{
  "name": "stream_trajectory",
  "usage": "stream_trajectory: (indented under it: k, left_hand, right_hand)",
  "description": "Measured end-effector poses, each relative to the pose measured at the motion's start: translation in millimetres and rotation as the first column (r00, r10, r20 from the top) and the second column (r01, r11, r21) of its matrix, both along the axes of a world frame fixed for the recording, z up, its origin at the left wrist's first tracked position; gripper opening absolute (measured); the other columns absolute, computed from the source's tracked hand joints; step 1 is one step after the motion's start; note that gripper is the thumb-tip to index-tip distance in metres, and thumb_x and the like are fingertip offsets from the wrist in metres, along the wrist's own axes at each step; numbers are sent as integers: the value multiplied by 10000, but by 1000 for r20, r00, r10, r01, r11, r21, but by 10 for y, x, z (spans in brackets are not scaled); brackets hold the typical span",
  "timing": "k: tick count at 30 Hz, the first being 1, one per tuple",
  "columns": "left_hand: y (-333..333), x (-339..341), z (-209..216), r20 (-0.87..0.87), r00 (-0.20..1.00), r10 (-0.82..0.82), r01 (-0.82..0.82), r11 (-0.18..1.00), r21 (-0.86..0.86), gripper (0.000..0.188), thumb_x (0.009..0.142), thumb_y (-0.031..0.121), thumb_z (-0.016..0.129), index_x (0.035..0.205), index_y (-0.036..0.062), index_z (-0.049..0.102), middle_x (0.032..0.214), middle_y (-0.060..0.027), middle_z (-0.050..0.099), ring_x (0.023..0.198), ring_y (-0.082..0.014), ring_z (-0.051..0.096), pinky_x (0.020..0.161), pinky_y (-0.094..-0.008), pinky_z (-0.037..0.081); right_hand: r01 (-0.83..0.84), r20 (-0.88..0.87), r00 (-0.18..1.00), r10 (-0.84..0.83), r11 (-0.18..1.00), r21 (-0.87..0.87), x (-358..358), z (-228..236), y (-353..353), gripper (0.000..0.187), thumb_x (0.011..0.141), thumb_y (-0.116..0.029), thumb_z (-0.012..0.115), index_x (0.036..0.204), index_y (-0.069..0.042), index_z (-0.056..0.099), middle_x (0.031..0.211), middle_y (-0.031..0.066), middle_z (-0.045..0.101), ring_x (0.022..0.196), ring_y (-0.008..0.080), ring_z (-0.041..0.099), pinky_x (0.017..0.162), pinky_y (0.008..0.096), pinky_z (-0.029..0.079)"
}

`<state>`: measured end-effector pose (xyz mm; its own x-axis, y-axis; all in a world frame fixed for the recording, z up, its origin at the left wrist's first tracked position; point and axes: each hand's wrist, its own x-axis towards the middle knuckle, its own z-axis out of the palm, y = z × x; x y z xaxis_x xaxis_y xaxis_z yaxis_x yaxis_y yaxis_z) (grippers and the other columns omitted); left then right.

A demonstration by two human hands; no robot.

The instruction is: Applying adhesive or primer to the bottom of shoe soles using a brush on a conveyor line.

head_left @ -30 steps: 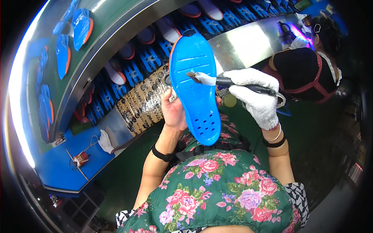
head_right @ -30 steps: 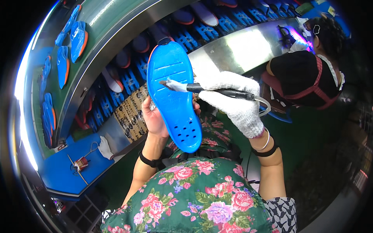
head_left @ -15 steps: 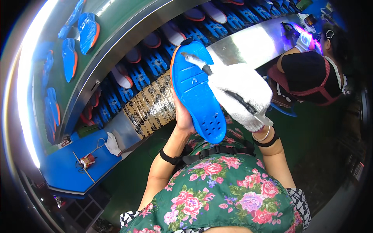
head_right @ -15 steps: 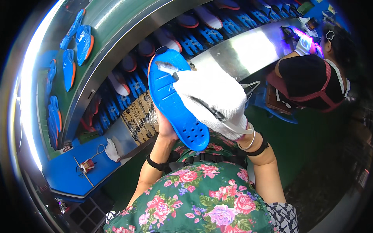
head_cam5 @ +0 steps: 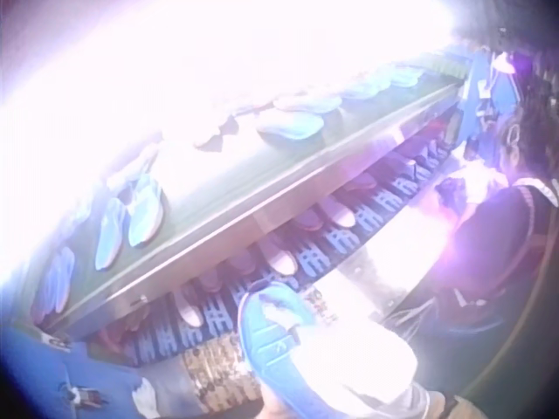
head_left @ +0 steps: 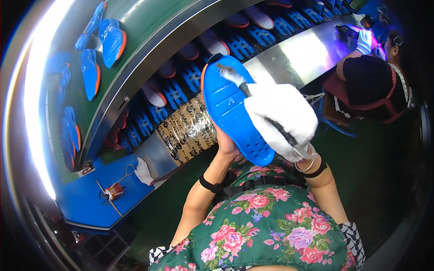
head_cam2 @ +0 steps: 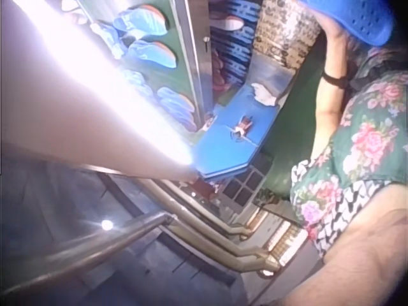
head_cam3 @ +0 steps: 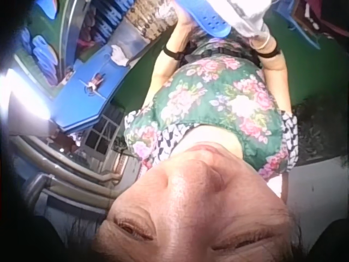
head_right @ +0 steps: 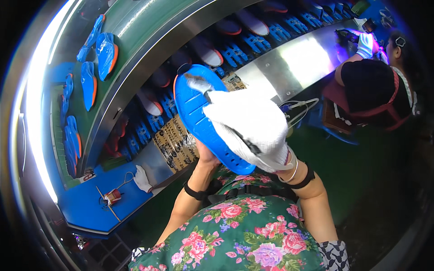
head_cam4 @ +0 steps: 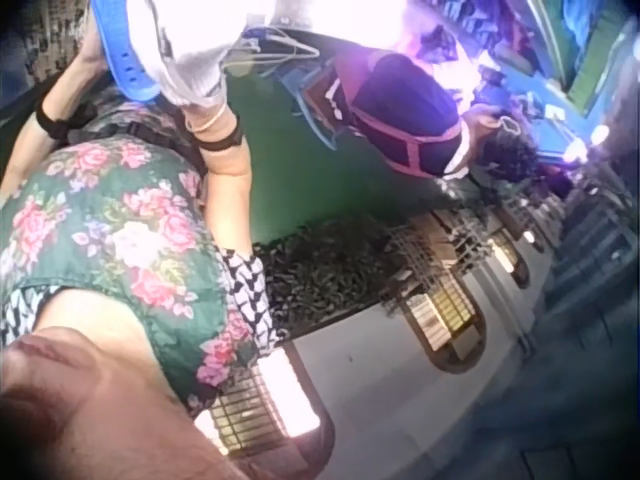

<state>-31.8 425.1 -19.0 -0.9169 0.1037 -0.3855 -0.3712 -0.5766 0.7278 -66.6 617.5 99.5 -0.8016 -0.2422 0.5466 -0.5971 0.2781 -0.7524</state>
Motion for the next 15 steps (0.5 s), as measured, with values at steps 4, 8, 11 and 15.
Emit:
stream_trajectory:
  k: [4, 8, 11, 15]
  left_hand:
    - [-19, -53, 86, -24, 993, -116, 113, 986, -120, 918, 956, 799, 251, 1541, 98, 343, 1461, -125, 527, 1302, -298, 553, 1101, -465, 468]
    - [-248, 1, -219, -62, 991, -119, 117, 992, -39, 921, 957, 798, 247, 1538, 90, 347, 1472, -139, 513, 1322, -317, 536, 1108, -486, 461]
    - [-103, -95, -9, -5, 1000, -7, 8, 1000, 18, 930, 956, 803, 232, 1543, 90, 343, 1501, -149, 479, 1343, -326, 510, 1122, -495, 446]
    - [-338, -71, -411, -259, 956, -141, 99, 981, -168, 544, 1058, 447, 445, 1415, 39, 493, 1345, -160, 611, 1193, -312, 625, 1025, -436, 528]
  right_hand:
    - [-26, -156, 987, 33, 998, 50, 27, -89, -172, 350, 829, -26, 706, 1176, -49, 737, 1157, 128, 730, 1040, 298, 697, 907, 401, 555]
    - [-94, -86, 993, 82, 985, -145, 23, -41, -161, 281, 772, -26, 782, 1051, -67, 771, 1052, 111, 756, 934, 277, 723, 813, 389, 574]
    - [41, -80, 996, -49, 994, -106, -72, -51, -77, 275, 778, -39, 757, 1053, -49, 766, 1080, 158, 749, 977, 300, 723, 859, 407, 563]
    - [-108, -210, 971, 116, 993, 50, 67, -144, -242, 321, 832, -77, 738, 1153, -67, 747, 1156, 113, 730, 1014, 281, 698, 898, 401, 553]
